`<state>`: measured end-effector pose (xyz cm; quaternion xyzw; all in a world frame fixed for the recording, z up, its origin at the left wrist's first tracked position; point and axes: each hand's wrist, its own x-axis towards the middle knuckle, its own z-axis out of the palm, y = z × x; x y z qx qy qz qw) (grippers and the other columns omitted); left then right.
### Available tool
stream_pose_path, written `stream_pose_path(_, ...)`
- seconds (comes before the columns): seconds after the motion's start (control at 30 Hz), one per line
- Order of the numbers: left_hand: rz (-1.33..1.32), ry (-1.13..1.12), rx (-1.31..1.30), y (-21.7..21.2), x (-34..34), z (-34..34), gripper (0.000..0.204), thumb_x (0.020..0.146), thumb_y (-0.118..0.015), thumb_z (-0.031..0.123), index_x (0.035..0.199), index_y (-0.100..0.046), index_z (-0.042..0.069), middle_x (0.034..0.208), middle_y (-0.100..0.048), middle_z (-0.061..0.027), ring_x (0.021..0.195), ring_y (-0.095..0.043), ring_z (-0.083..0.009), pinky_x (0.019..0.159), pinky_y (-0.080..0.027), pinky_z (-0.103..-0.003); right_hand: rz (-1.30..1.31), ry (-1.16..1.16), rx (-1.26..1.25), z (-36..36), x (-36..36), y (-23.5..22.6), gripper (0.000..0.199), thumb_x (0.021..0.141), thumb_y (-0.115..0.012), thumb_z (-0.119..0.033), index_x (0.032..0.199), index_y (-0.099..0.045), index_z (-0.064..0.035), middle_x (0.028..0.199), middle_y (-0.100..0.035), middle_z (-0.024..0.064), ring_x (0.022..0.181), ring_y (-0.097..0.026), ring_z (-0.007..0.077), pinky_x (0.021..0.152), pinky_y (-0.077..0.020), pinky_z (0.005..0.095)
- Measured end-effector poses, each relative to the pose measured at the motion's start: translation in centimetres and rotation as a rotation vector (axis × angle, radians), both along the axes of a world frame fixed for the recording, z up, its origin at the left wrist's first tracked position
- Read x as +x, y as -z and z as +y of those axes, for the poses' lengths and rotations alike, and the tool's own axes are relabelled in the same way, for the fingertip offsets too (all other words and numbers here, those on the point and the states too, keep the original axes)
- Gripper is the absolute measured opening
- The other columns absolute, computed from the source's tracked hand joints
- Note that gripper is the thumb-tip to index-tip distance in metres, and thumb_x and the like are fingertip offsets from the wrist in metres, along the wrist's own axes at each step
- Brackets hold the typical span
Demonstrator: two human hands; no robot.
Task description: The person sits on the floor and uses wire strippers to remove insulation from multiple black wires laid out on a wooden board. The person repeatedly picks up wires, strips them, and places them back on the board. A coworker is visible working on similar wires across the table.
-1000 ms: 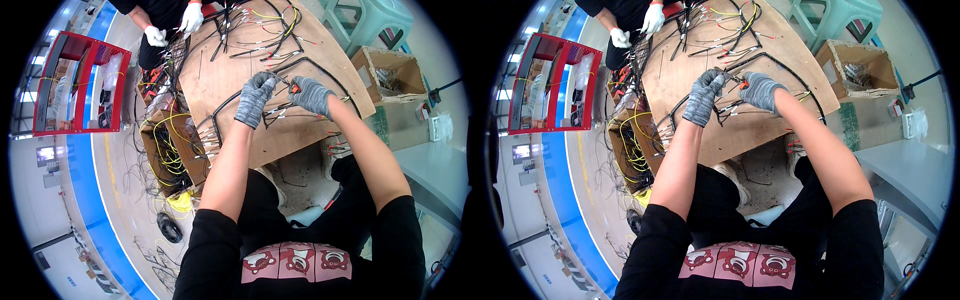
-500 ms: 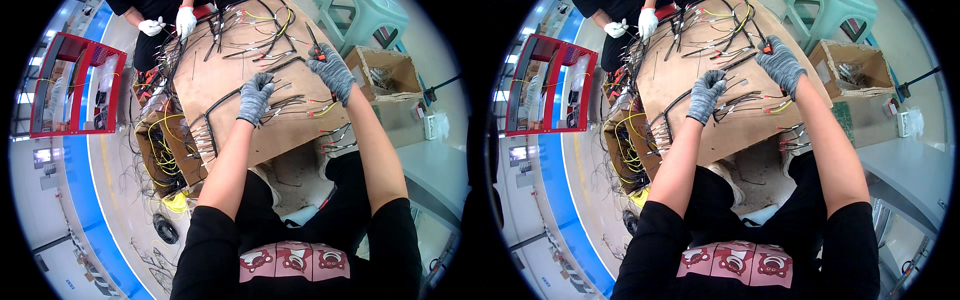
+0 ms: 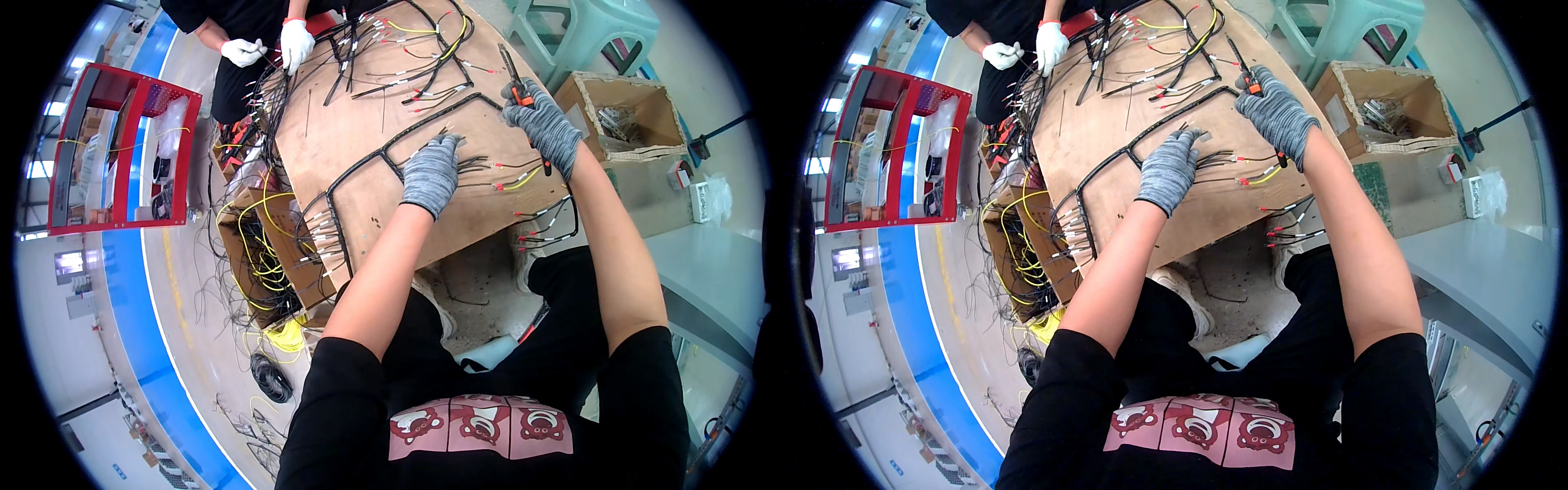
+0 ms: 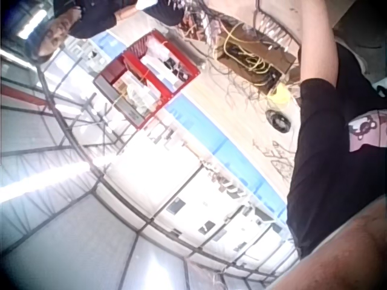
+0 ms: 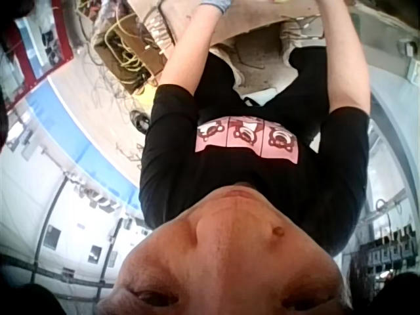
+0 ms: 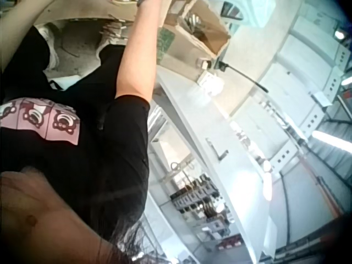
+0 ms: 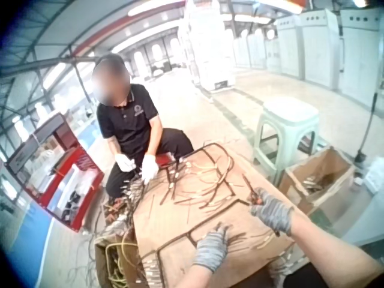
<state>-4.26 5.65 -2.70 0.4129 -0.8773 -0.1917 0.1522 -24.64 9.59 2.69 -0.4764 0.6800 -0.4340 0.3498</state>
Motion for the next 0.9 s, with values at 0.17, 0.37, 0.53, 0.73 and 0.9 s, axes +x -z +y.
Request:
stream_pose_path(0.17, 0.265, -0.039, 0.227, 0.1, 0.9, -0.8, 0.019, 0.08, -0.056, 0.014, 0.097, -0.058, 0.005, 0.082, -0.061, -0.0113, 0.07, -0.057, -0.0227, 0.064, -0.046, -0.033, 0.372, -0.008, 0.087, 0.8, 1.9, -2.5, 0.031, 0.074, -0.055, -0.015, 0.1, -0.047, 0.0003, 0.085, -0.057, 0.0206, 0.082, -0.056, 0.0345, 0.074, -0.0436, 0.0367)
stream_pose_path(0.37, 0.758, -0.287, 0.823, -1.8, 2.7, -1.9, 0.011, 0.083, -0.056, 0.012, 0.089, -0.058, 0.003, 0.069, -0.057, 0.0, 0.055, -0.046, -0.0052, 0.049, -0.039, -0.019, 0.79, -0.158, 0.167, 0.5, 5.4, -2.6, 0.028, 0.071, -0.056, -0.013, 0.095, -0.048, -0.0012, 0.087, -0.058, 0.0214, 0.083, -0.056, 0.0366, 0.074, -0.0443, 0.0407)
stream_pose_path(0.53, 0.806, -0.284, 0.885, -2.0, 3.3, -2.4, 0.011, 0.084, -0.054, 0.012, 0.089, -0.058, 0.003, 0.072, -0.058, -0.0011, 0.055, -0.048, -0.0059, 0.05, -0.041, -0.019, 1.006, -0.284, 0.351, -0.5, 8.3, -2.2, 0.046, 0.068, -0.06, -0.015, 0.111, -0.049, -0.003, 0.096, -0.059, 0.0143, 0.093, -0.056, 0.0266, 0.081, -0.0414, 0.0375)
stream_pose_path(0.73, 0.842, -0.264, 0.93, -1.7, 3.7, -2.8, 0.009, 0.084, -0.053, 0.007, 0.089, -0.059, 0.002, 0.075, -0.06, -0.0026, 0.057, -0.051, -0.0066, 0.052, -0.044, -0.02, 1.045, -0.284, 0.31, -0.8, 9.0, -1.8, 0.045, 0.068, -0.06, -0.014, 0.11, -0.049, -0.0035, 0.095, -0.058, 0.0133, 0.091, -0.057, 0.0261, 0.08, -0.0418, 0.0393)
stream_pose_path(0.9, 0.856, -0.239, 0.957, -1.4, 4.0, -3.1, 0.009, 0.083, -0.052, 0.004, 0.089, -0.059, 0.002, 0.077, -0.061, -0.0035, 0.057, -0.052, -0.0067, 0.052, -0.045, -0.019, 1.047, -0.3, 0.318, -0.9, 9.4, -1.7, 0.042, 0.068, -0.061, -0.013, 0.107, -0.049, -0.0037, 0.094, -0.059, 0.0133, 0.09, -0.057, 0.0261, 0.08, -0.0422, 0.039)
